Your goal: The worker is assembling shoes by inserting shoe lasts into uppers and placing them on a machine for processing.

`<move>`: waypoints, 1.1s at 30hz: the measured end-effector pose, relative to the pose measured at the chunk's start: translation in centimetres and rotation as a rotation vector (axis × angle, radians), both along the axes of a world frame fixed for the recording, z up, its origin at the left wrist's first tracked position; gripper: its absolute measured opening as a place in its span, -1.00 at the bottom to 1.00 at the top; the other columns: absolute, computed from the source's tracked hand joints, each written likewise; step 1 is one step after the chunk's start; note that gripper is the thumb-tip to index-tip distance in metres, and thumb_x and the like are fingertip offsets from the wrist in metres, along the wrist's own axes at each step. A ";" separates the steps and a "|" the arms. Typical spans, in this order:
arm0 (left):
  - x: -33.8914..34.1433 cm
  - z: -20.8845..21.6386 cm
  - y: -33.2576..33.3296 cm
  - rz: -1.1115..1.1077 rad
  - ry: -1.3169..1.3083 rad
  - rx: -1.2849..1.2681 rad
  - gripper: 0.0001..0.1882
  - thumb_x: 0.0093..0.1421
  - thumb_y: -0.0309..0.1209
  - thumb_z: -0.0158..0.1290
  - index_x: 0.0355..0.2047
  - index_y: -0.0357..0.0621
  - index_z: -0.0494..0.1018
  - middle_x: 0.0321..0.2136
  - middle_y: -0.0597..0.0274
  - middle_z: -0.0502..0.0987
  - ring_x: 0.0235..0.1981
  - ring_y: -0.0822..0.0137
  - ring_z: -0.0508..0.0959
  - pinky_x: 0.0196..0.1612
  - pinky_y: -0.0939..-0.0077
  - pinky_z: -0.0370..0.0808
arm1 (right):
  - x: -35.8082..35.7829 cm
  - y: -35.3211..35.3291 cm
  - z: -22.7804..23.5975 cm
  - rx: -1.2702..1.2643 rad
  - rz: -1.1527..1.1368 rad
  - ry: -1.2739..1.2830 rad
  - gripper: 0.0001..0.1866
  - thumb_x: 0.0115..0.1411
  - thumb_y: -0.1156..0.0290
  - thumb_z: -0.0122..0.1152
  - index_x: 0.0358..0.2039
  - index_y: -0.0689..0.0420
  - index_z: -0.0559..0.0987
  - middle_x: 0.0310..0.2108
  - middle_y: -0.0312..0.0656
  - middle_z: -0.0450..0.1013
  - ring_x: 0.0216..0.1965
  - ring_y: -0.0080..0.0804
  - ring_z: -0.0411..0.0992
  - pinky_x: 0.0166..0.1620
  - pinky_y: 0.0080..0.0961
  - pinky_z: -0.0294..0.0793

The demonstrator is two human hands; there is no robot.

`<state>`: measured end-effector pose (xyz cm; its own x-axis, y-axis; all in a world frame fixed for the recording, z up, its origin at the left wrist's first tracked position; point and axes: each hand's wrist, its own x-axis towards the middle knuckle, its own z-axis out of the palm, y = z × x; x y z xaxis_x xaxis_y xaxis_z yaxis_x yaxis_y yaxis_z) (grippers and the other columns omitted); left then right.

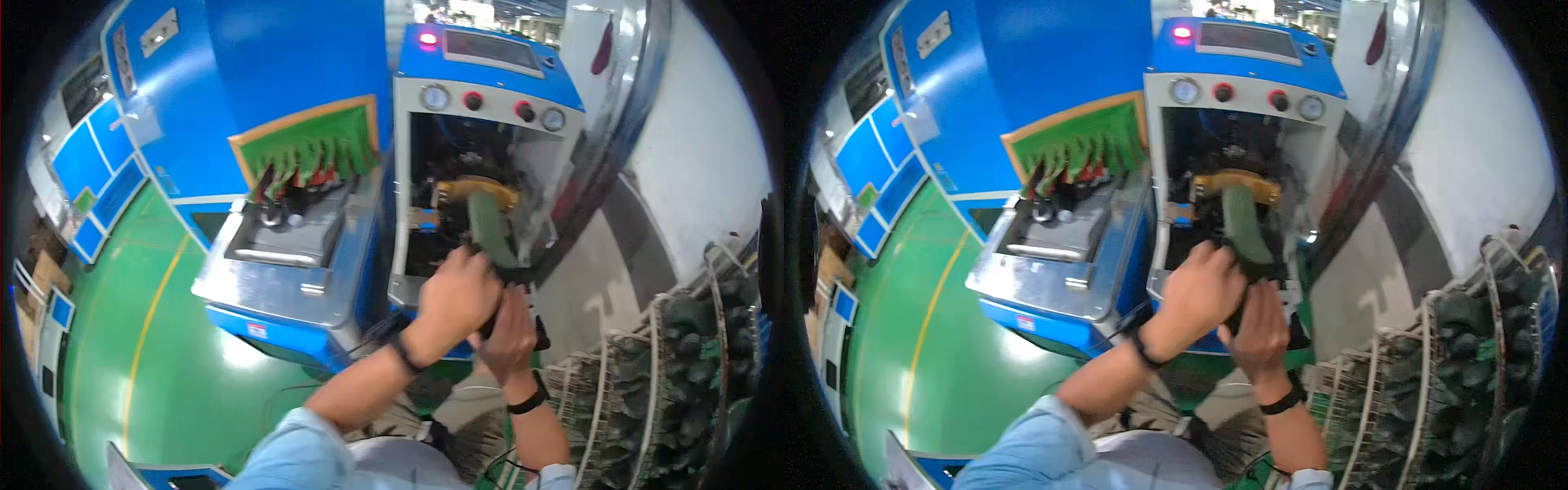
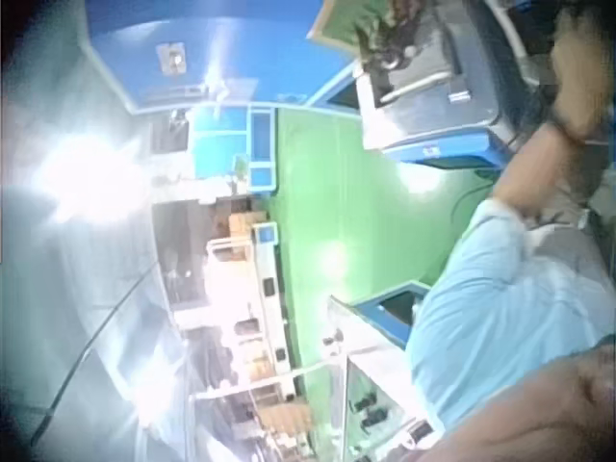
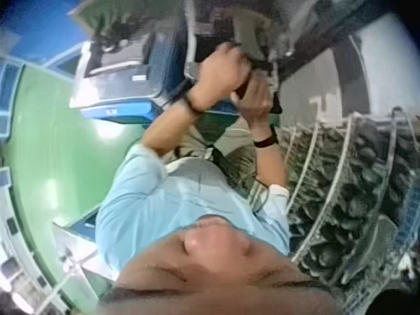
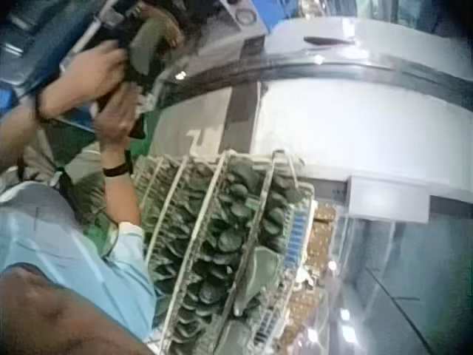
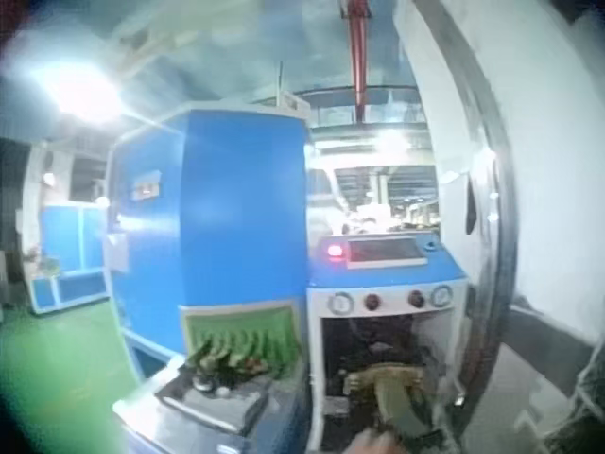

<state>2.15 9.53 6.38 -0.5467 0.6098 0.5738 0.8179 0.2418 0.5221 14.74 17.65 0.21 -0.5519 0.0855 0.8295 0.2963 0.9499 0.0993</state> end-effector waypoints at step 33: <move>-2.4 -14.9 -14.9 -0.374 -1.623 -0.153 -0.47 0.24 -0.33 0.12 0.16 -0.32 0.35 0.04 0.14 0.50 0.02 0.28 0.49 0.13 0.36 0.43 | 1.4 6.3 9.2 -1.144 0.305 0.074 -0.09 0.18 0.22 0.35 0.41 0.35 0.14 0.37 0.11 0.21 0.34 -0.19 0.28 0.30 -0.35 0.34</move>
<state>-0.20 -5.40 -8.55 -0.2957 0.8279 -0.4765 -0.4900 0.2967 0.8197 16.17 23.91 9.43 -0.6317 0.6712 0.3878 0.0113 0.5081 -0.8612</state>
